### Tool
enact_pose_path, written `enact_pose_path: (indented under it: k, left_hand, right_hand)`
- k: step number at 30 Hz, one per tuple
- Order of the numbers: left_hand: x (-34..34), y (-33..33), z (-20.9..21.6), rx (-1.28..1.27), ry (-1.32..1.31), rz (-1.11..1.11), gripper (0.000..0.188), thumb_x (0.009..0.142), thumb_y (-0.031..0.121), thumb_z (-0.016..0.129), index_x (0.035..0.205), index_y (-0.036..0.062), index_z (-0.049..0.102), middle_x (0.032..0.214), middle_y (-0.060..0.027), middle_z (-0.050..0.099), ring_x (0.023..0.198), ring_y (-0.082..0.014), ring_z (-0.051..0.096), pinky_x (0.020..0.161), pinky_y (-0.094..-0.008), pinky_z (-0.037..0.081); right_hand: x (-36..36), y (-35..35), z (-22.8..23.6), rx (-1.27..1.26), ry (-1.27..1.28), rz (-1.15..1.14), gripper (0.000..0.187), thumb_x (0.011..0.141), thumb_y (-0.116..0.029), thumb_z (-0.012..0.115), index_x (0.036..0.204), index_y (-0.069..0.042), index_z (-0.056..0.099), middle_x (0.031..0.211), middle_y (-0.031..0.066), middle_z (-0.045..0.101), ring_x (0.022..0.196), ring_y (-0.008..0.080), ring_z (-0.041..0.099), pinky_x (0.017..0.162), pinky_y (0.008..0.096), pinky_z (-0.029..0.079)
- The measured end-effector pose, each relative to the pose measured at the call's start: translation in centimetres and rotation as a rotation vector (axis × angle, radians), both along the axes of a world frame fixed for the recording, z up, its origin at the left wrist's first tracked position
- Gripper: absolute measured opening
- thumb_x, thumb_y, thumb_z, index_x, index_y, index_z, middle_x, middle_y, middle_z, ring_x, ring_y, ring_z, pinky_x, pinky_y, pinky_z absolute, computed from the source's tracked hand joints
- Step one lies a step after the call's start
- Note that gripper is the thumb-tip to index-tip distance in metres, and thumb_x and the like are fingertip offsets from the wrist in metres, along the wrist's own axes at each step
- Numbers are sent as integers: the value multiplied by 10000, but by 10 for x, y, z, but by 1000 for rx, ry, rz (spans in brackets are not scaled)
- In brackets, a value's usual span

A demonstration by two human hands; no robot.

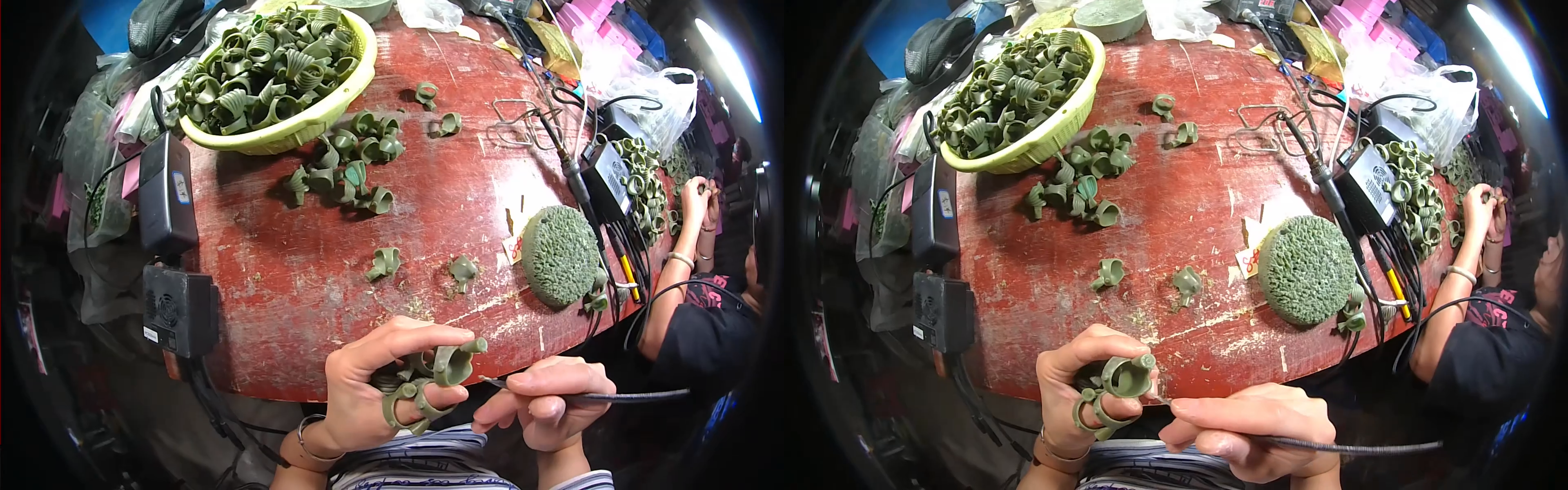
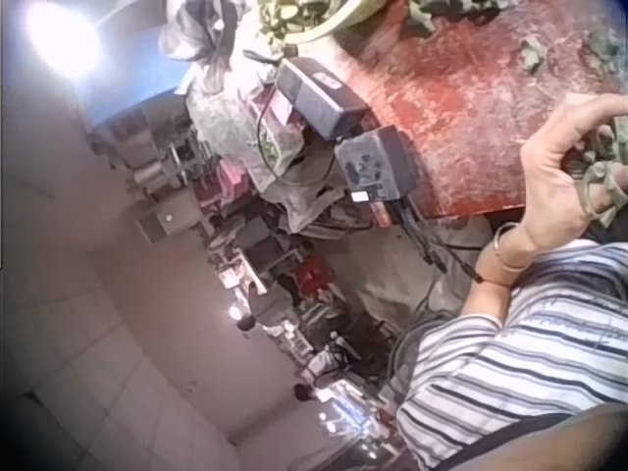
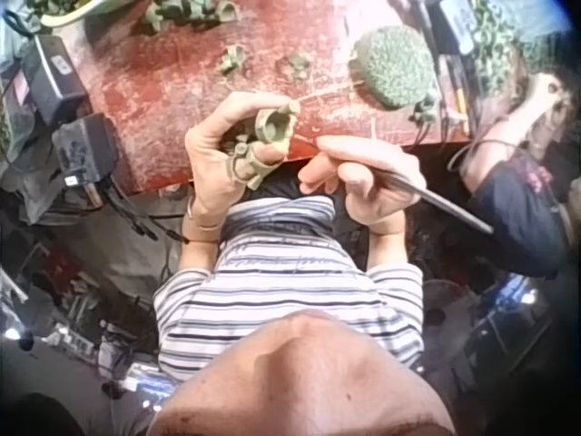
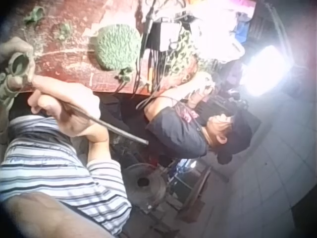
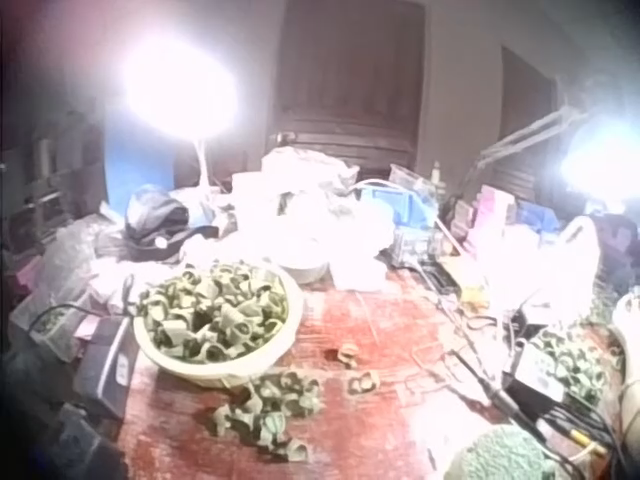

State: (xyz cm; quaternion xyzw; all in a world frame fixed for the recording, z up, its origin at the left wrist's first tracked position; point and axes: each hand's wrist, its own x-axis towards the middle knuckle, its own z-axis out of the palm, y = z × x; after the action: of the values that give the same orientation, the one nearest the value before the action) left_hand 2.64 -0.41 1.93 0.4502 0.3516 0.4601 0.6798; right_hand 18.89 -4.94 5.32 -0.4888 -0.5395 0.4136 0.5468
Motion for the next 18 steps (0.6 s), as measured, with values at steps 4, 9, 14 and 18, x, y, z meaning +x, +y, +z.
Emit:
enact_pose_path:
  k: [4,9,14,18]
  left_hand:
    - [-1,1,-1,-89,-63,-71,398,614,118,770,927,-62,601,805,-130,575,683,-193,599,595,-291,494]
    - [1,3,7,-364,-215,-132,404,616,124,743,921,-90,585,774,-142,565,648,-210,585,562,-301,483]
    - [2,3,5,-346,-238,-122,400,626,121,734,932,-88,585,763,-138,560,647,-210,575,538,-283,457]
    - [0,2,2,-321,-230,-113,386,623,102,744,935,-71,597,790,-132,566,660,-199,578,558,-277,465]
  right_hand:
    - [2,4,-6,-8,69,74,168,818,-103,614,898,44,622,691,131,657,621,207,659,571,280,534]
    - [6,5,-13,145,9,81,155,802,-79,620,904,37,619,755,156,657,643,225,658,576,298,532]
    - [0,-7,-21,108,19,-95,188,792,-71,620,940,44,608,762,156,656,650,234,658,585,313,528]
    - [9,0,-17,198,-121,123,171,806,-39,591,956,43,601,750,123,661,634,221,654,578,300,527]
